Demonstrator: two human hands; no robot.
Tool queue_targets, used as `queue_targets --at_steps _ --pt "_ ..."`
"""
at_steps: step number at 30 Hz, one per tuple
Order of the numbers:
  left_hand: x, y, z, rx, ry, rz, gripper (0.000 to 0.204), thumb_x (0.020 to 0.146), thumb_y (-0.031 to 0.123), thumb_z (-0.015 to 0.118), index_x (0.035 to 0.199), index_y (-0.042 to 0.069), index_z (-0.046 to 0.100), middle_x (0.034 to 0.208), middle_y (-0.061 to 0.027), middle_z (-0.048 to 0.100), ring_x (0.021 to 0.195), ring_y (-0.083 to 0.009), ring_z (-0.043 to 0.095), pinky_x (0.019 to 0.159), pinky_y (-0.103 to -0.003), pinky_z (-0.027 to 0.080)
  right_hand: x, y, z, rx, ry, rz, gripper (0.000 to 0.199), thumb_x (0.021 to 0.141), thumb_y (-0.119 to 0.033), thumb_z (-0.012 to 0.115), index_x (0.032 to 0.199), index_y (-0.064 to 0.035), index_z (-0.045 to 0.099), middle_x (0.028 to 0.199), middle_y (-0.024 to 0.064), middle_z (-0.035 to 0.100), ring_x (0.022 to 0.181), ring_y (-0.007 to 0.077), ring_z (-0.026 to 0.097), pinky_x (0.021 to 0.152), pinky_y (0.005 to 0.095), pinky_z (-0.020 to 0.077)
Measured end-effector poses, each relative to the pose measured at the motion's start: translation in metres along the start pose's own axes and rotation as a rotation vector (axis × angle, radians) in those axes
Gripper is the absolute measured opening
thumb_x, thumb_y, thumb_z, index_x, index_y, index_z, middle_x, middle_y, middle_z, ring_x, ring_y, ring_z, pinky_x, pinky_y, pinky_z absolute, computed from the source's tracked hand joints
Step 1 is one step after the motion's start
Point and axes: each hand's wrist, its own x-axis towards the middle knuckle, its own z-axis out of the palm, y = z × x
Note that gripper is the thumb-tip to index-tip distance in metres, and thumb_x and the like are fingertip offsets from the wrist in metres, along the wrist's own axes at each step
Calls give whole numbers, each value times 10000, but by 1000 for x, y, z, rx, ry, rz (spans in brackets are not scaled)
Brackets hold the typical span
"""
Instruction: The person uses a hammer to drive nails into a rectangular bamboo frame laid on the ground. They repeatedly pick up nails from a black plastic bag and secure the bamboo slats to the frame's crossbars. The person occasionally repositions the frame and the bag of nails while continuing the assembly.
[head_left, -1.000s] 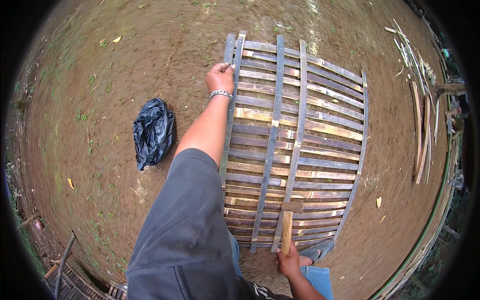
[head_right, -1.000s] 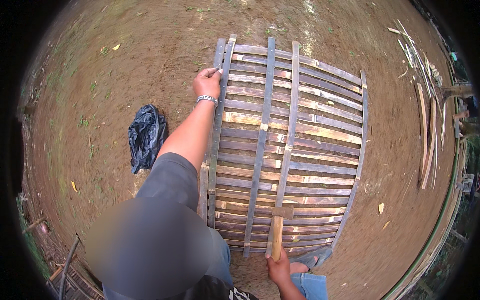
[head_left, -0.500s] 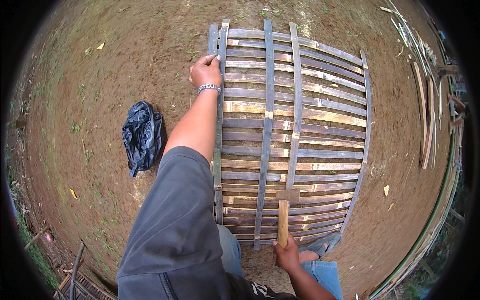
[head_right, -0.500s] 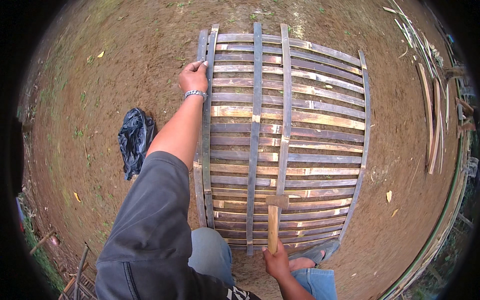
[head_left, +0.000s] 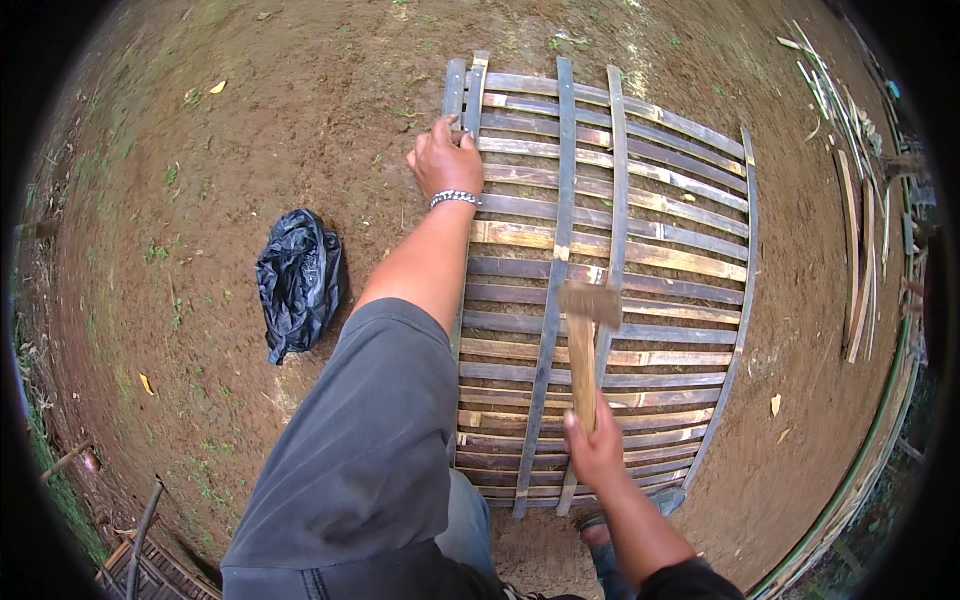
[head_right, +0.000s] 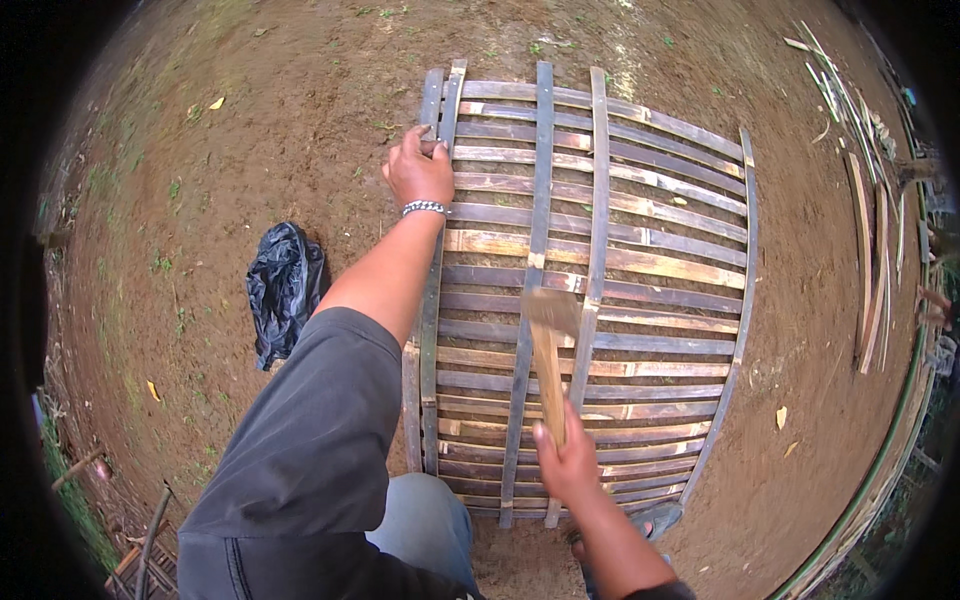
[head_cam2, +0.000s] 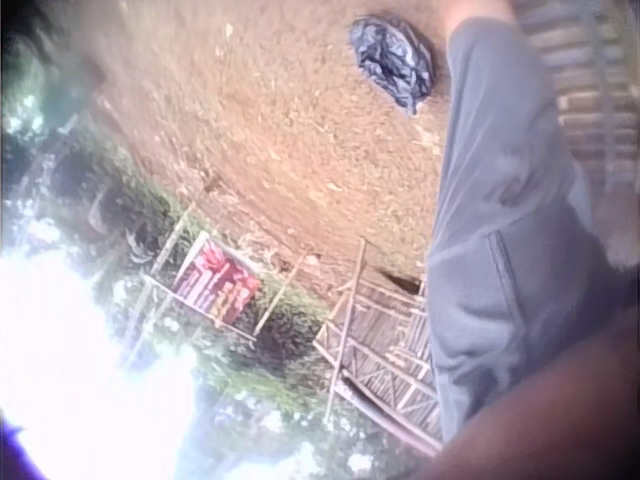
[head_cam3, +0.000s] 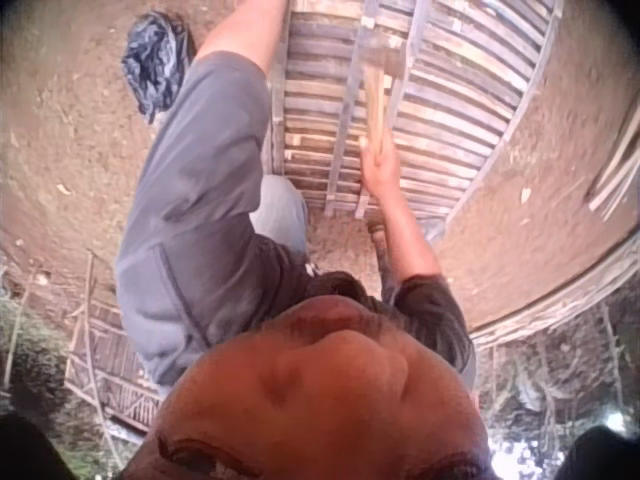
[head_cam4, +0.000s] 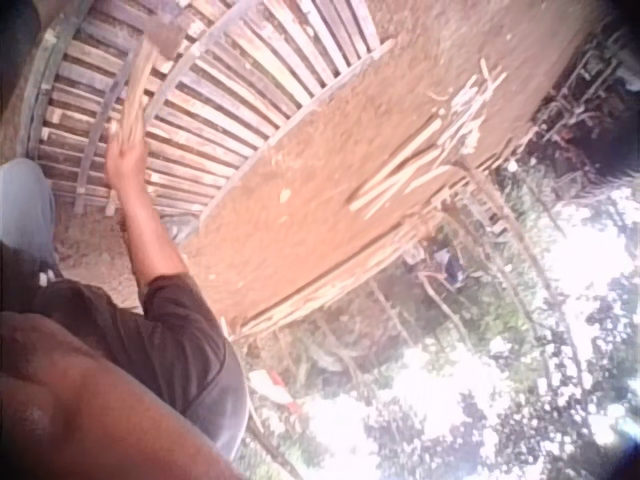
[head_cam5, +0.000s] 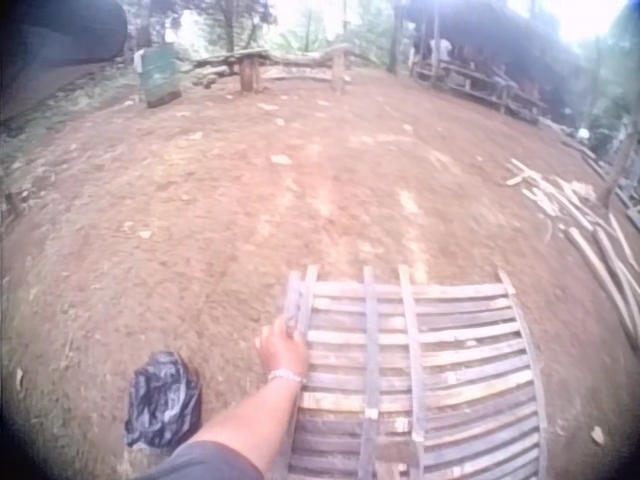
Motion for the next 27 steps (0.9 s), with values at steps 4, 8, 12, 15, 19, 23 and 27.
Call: queue_targets --at_steps 4,8,12,15,19,23,27 --pt "2 -13 -6 -17 5 -19 348 822 151 751 1160 131 673 873 -28 745 984 -268 646 953 -447 443 106 -87 15 -130 12 -478 500 1026 -214 525 1472 -40 379 1159 265 667 1047 456 676 915 478 527" --pt "-1 7 3 -78 -25 -40 337 825 139 747 1153 124 670 876 -28 741 987 -268 646 951 -444 447 175 -152 15 -270 31 -519 476 1020 -203 528 1460 -79 397 1164 291 656 1029 505 647 876 528 529" --pt "-1 5 1 -98 -18 -55 347 819 129 745 1153 122 648 875 -30 733 989 -269 642 952 -444 443 211 -181 22 -503 84 -569 481 1007 -182 539 1461 -87 410 1167 307 654 1023 513 634 872 560 515" --pt "-1 -1 3 -73 -19 -60 354 815 123 745 1154 115 644 875 -28 730 986 -270 642 951 -443 442 217 -185 26 -553 124 -616 470 1001 -179 546 1451 -92 440 1125 305 669 1006 512 638 869 562 513" --pt "0 -5 6 -38 -18 -87 381 812 117 740 1176 102 631 870 -26 722 991 -269 641 955 -450 438 215 -200 27 -638 33 -421 476 997 -182 550 1453 -94 443 1111 305 673 997 512 639 863 563 514" --pt "-2 -1 4 -108 6 -90 446 812 115 737 1235 96 597 887 -28 721 1008 -269 637 959 -453 434 214 -194 28 -578 87 -504 487 993 -185 554 1460 -106 438 1114 307 670 997 510 640 863 562 515" --pt "-2 4 0 -124 -50 -102 496 818 119 746 1278 89 561 911 -40 719 1024 -278 622 967 -452 427 219 -196 21 -663 52 -427 491 991 -181 557 1462 -113 436 1114 311 668 999 504 645 862 561 517"
